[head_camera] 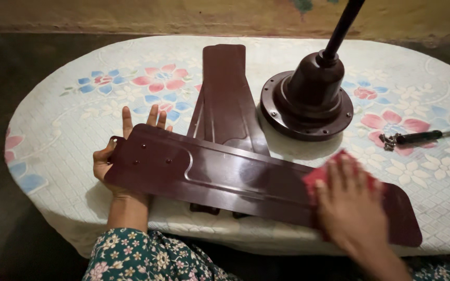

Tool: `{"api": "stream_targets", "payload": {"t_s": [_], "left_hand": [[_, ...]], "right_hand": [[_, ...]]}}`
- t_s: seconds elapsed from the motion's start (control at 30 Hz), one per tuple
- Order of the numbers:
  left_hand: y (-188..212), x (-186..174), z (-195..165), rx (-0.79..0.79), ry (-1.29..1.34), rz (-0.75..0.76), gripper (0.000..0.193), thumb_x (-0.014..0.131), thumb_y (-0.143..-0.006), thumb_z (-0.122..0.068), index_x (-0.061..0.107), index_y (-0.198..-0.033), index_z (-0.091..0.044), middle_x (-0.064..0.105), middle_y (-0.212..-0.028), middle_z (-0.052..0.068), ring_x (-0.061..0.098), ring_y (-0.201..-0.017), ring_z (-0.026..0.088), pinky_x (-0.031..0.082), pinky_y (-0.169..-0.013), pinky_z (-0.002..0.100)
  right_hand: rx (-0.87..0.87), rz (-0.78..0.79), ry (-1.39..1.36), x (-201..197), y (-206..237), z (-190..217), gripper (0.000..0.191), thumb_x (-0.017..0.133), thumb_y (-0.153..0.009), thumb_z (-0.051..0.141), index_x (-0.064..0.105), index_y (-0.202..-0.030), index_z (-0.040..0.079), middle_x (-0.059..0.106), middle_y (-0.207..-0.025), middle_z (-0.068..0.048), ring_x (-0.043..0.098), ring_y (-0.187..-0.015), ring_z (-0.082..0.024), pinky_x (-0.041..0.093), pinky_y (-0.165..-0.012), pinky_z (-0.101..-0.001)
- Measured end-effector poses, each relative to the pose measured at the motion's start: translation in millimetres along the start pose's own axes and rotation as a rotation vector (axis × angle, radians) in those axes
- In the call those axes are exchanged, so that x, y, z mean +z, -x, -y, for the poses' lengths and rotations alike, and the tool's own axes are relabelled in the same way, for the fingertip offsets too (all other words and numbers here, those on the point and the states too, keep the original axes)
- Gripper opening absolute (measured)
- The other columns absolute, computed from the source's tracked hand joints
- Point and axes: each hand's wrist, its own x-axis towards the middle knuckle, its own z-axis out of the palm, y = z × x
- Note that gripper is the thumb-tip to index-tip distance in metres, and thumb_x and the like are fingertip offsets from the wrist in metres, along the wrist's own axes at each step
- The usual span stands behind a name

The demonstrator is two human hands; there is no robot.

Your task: The person wipes the motor housing and downrod of a disassembled ceiling fan with a red cloth, then wipes each fan blade on both sides. They align a blade against the motor housing and drive screws into it using a screwdriver, continuing to attach blades.

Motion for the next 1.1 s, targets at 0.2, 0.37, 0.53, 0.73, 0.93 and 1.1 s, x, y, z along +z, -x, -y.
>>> {"api": "stream_targets", "payload": {"t_s": [0.2, 0.37, 0.53, 0.73, 0.93, 1.1], "left_hand": [[-1, -4, -1, -0.019, 0.098, -0.007, 0.105, 0.063, -0.089, -0.054, 0.011, -0.170, -0.009, 0.017, -0.175, 0.033, 0.020, -0.162, 0.052, 0.014, -0.133, 0.063], [-1, -9, -2, -0.043, 0.288, 0.074, 0.137, 0.051, -0.071, -0.091, 0.001, -0.168, -0.008, 0.008, -0.173, 0.034, 0.009, -0.162, 0.052, 0.009, -0.131, 0.067], [-7, -10, -5, -0.027, 0.428, 0.034, 0.150, 0.043, -0.062, -0.100, 0.000, -0.165, 0.000, 0.003, -0.169, 0.035, 0.006, -0.155, 0.053, 0.009, -0.126, 0.061], [1, -16, -2, -0.072, 0.312, 0.194, 0.118, 0.032, -0.089, -0.088, 0.007, -0.169, -0.005, 0.007, -0.176, 0.022, 0.007, -0.163, 0.041, 0.008, -0.134, 0.059], [-4, -46, -5, -0.004, -0.233, 0.263, 0.096, 0.037, -0.095, -0.073, 0.014, -0.170, -0.018, 0.008, -0.179, 0.014, 0.009, -0.166, 0.032, 0.008, -0.135, 0.057], [-33, -109, -18, 0.027, -0.848, 0.325, 0.071, 0.031, -0.111, -0.057, 0.020, -0.168, -0.017, 0.011, -0.180, 0.009, 0.006, -0.168, 0.022, 0.004, -0.139, 0.054]], "right_hand": [[-0.290, 0.001, -0.078, -17, -11, 124, 0.058, 0.026, -0.105, 0.041, 0.033, -0.147, 0.001, 0.027, -0.161, -0.022, 0.022, -0.154, -0.038, 0.014, -0.128, -0.0508], [-0.605, -0.047, -0.309, -34, -39, 191, 0.066, 0.025, -0.109, 0.043, 0.024, -0.158, -0.002, 0.020, -0.166, -0.023, 0.014, -0.154, -0.039, 0.009, -0.122, -0.0545], [-0.801, 0.011, -0.482, -35, -65, 243, 0.068, 0.026, -0.108, 0.047, 0.026, -0.161, 0.005, 0.022, -0.169, -0.017, 0.013, -0.158, -0.037, 0.007, -0.125, -0.0539], [-0.874, -0.069, -0.510, -30, -101, 304, 0.062, 0.032, -0.106, 0.048, 0.039, -0.158, 0.014, 0.031, -0.169, -0.012, 0.021, -0.160, -0.034, 0.014, -0.128, -0.0536], [-0.835, -0.059, -0.475, -25, -112, 325, 0.062, 0.031, -0.105, 0.048, 0.039, -0.157, 0.015, 0.033, -0.167, -0.011, 0.022, -0.159, -0.033, 0.013, -0.128, -0.0544], [-0.972, -0.017, -0.505, -32, -80, 296, 0.062, 0.023, -0.108, 0.047, 0.031, -0.162, 0.018, 0.027, -0.171, -0.011, 0.014, -0.161, -0.034, 0.007, -0.129, -0.0551]]}}
